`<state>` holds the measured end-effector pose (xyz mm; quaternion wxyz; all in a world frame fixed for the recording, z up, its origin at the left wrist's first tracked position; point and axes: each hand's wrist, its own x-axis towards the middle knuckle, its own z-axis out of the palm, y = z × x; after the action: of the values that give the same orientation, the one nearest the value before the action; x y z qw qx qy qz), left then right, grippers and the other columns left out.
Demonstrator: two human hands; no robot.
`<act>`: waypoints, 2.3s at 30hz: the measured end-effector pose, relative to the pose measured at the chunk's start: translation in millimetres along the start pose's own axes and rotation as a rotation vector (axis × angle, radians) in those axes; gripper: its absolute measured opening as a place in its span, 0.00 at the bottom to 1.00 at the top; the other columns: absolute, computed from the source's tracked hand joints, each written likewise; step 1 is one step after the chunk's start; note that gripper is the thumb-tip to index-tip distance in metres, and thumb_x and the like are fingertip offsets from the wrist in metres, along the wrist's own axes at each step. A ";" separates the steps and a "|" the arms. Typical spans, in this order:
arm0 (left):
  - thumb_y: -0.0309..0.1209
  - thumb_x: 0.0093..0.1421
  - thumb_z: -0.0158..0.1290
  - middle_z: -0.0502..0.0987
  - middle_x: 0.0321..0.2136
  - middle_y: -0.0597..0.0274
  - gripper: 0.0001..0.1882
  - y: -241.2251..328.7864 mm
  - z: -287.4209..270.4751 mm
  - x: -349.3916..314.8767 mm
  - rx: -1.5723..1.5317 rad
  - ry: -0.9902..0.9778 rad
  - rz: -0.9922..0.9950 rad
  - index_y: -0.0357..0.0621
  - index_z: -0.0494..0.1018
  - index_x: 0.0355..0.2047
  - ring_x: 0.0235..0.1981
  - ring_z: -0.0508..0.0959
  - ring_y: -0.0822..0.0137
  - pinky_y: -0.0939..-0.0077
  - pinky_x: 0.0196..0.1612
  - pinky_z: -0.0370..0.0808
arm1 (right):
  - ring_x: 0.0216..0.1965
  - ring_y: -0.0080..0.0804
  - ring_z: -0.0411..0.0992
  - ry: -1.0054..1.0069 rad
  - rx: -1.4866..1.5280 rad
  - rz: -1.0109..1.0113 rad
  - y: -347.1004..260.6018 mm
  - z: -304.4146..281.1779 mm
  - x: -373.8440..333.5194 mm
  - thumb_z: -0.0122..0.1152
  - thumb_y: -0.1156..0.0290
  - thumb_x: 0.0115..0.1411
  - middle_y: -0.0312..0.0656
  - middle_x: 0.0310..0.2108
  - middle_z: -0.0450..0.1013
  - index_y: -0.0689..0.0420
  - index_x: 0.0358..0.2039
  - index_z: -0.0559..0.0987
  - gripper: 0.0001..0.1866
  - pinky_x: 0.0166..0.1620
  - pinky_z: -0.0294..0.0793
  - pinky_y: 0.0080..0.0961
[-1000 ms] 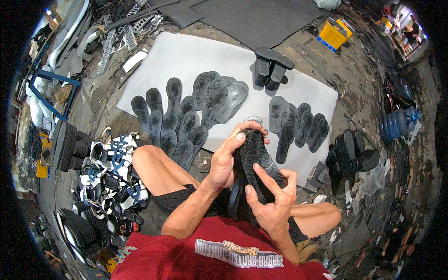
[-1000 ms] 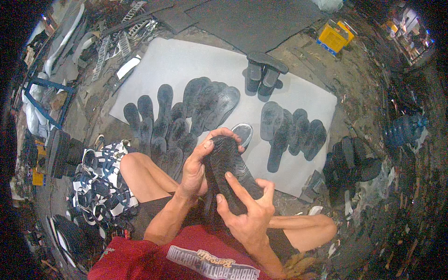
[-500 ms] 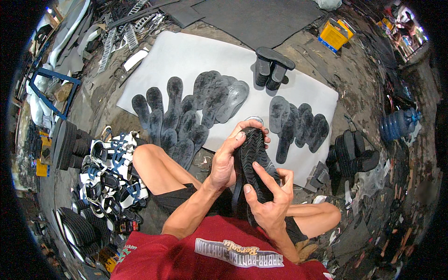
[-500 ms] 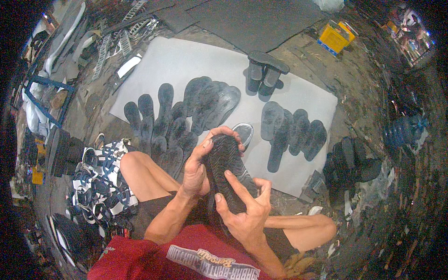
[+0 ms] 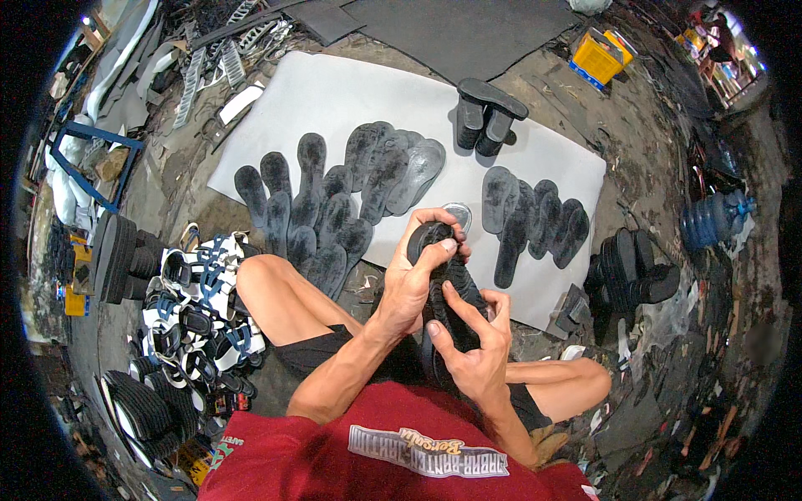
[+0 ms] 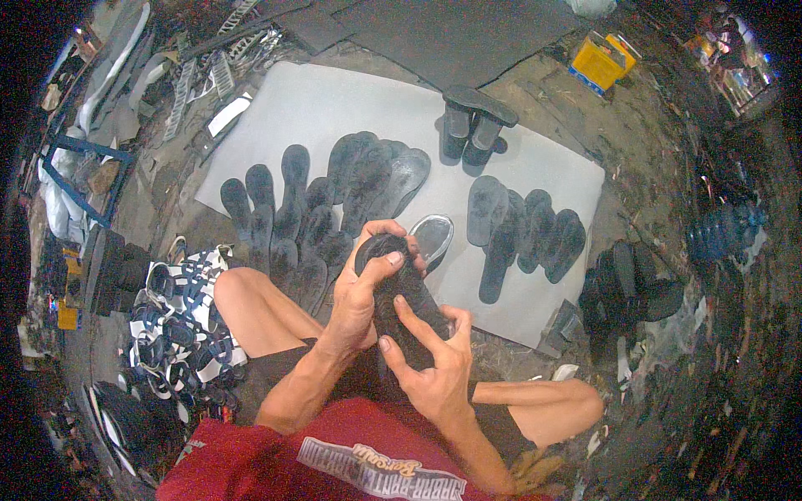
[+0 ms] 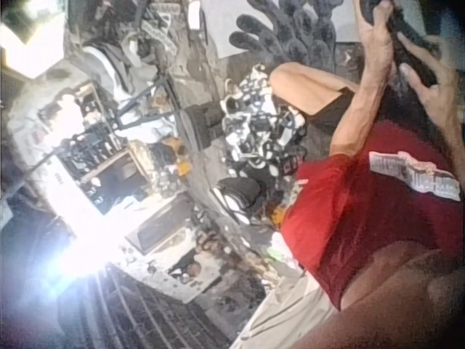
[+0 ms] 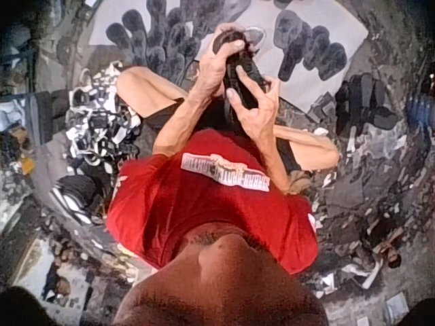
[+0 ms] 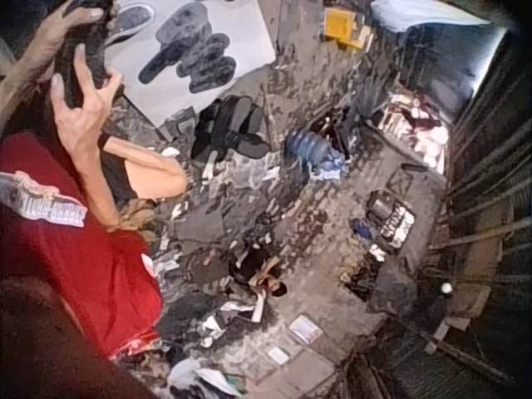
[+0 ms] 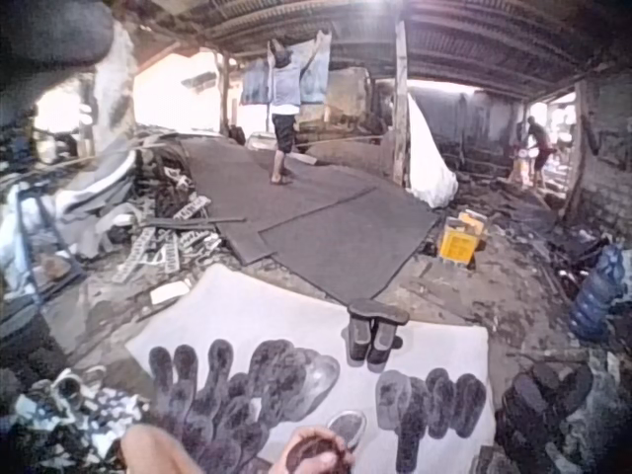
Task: The person sits on the floor and repeatedly picks up black shoe soles and insoles, aligns them, and presses them together by hand. The person handles the parts one at a time, turning them over and stacking completed pairs on a white sheet.
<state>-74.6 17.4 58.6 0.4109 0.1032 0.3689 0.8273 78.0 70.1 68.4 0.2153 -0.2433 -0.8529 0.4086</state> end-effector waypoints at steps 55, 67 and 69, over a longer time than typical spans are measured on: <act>0.70 0.74 0.37 0.77 0.63 0.40 0.49 -82.8 -22.2 -64.5 -0.396 -0.404 -0.859 0.36 0.63 0.73 0.58 0.83 0.45 0.48 0.60 0.81 | 0.40 0.36 0.79 0.100 0.097 -0.024 66.9 -100.5 11.8 0.78 0.77 0.58 0.46 0.37 0.84 0.63 0.40 0.88 0.10 0.49 0.78 0.32; 0.65 0.68 0.48 0.76 0.61 0.35 0.46 -90.4 -44.6 -56.2 -0.248 -0.257 -0.668 0.39 0.64 0.71 0.56 0.82 0.40 0.44 0.60 0.80 | 0.38 0.36 0.81 0.212 0.058 0.149 39.3 -60.8 -14.2 0.80 0.71 0.59 0.44 0.39 0.82 0.58 0.46 0.84 0.17 0.43 0.80 0.32; 0.55 0.67 0.51 0.73 0.66 0.35 0.45 -85.7 -49.7 -42.7 -0.381 -0.284 -0.668 0.34 0.61 0.74 0.64 0.78 0.43 0.48 0.69 0.74 | 0.35 0.30 0.78 0.233 0.100 0.168 38.0 -55.8 -14.1 0.80 0.73 0.59 0.41 0.38 0.82 0.59 0.46 0.84 0.16 0.41 0.79 0.28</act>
<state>-19.0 -7.6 -30.4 0.7156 0.0128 0.1619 0.6794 129.8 115.7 67.5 0.2897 -0.3487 -0.7773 0.4362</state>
